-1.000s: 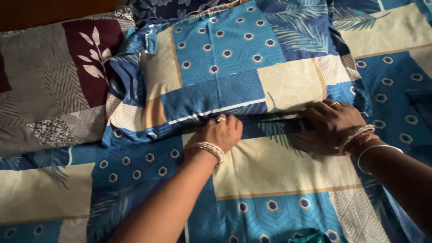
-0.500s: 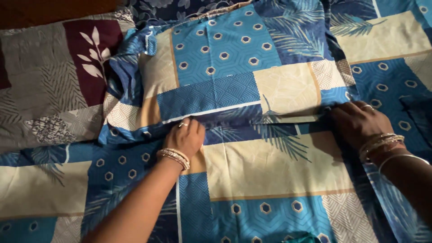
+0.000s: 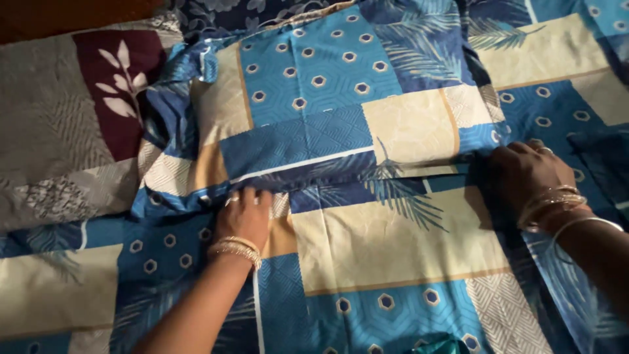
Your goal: The person arranges and smooths a patchwork quilt and two pillows on a bed. They repeatedly lift, flip, and pat the pillows and quilt, aligning them against the headboard and smoothing the surface throughout the clip.
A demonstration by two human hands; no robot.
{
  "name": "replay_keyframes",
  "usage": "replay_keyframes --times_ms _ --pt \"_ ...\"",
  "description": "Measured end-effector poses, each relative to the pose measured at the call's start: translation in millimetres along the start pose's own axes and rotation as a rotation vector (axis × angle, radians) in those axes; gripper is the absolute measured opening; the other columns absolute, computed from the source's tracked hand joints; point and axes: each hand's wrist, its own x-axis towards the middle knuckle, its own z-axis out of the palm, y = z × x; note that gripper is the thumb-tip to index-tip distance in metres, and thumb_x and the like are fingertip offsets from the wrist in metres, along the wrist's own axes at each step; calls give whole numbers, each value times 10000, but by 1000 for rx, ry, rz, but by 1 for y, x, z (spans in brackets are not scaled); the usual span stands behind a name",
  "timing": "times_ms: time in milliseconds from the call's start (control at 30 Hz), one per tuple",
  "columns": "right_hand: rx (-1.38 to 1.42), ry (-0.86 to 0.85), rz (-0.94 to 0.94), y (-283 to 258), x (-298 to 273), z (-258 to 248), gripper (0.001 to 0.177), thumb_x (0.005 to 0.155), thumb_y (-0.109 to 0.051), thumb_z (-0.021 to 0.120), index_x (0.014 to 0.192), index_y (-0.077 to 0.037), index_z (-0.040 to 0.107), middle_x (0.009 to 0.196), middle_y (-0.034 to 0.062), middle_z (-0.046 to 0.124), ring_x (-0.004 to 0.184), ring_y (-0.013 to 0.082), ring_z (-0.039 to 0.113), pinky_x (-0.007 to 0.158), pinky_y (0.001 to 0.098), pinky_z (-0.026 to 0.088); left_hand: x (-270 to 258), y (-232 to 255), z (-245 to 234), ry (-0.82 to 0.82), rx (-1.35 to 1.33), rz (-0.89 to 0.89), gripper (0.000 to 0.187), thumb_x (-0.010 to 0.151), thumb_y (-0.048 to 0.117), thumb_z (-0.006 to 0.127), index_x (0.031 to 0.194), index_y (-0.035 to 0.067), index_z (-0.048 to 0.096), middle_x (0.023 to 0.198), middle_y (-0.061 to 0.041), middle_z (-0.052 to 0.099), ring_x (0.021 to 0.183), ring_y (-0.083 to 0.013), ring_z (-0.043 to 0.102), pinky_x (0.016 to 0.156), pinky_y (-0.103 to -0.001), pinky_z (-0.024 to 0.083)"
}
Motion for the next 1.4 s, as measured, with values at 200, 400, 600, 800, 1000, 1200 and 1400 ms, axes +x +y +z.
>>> replay_keyframes --times_ms 200,400,600,800,1000,1200,1400 --pt "53 285 102 -53 9 -33 274 868 -286 753 1132 -213 739 1237 38 687 1213 319 612 1049 524 436 19 26 -69 -8 -138 -174 286 924 243 631 1188 136 649 1281 -74 622 1241 -314 603 1015 -499 503" --pt "266 355 -356 -154 62 -22 740 902 -500 677 1476 -60 519 1549 186 499 1440 366 453 1197 488 304 103 66 -55 292 -277 -17 691 1013 366 607 1589 49 394 1681 -173 337 1573 -369 273 1249 -542 263" --pt "269 146 -237 -85 65 -10 1011 893 -704 538 1586 -10 290 1638 238 293 1531 375 247 1228 511 191 90 26 -39 206 -250 -180 1045 888 663 632 1581 -25 259 1637 -247 263 1541 -403 216 1233 -576 164" --pt "265 126 -138 -66 58 -3 972 913 -701 493 1603 -51 278 1678 208 257 1569 360 190 1236 523 159 87 41 -41 171 -195 -396 1019 908 611 632 1576 -66 267 1656 -286 223 1539 -429 180 1229 -580 160" --pt "247 193 -328 -86 72 -11 1005 930 -697 506 1600 16 275 1665 226 259 1560 351 207 1232 511 163 153 101 -58 240 -240 -60 804 1013 467 567 1607 -2 297 1708 -185 247 1606 -366 191 1290 -550 146" --pt "230 176 -378 -72 80 -1 1045 868 -712 554 1579 11 299 1650 208 294 1543 336 233 1230 497 177 165 114 -42 142 -280 -26 842 957 464 571 1585 -10 271 1670 -202 252 1560 -322 206 1257 -524 130" --pt "268 102 -355 -49 71 -15 966 859 -618 645 1550 -14 344 1631 204 326 1531 334 246 1220 480 189 165 119 -38 177 -252 -29 832 958 447 568 1596 -5 284 1681 -200 259 1571 -332 208 1264 -525 135"
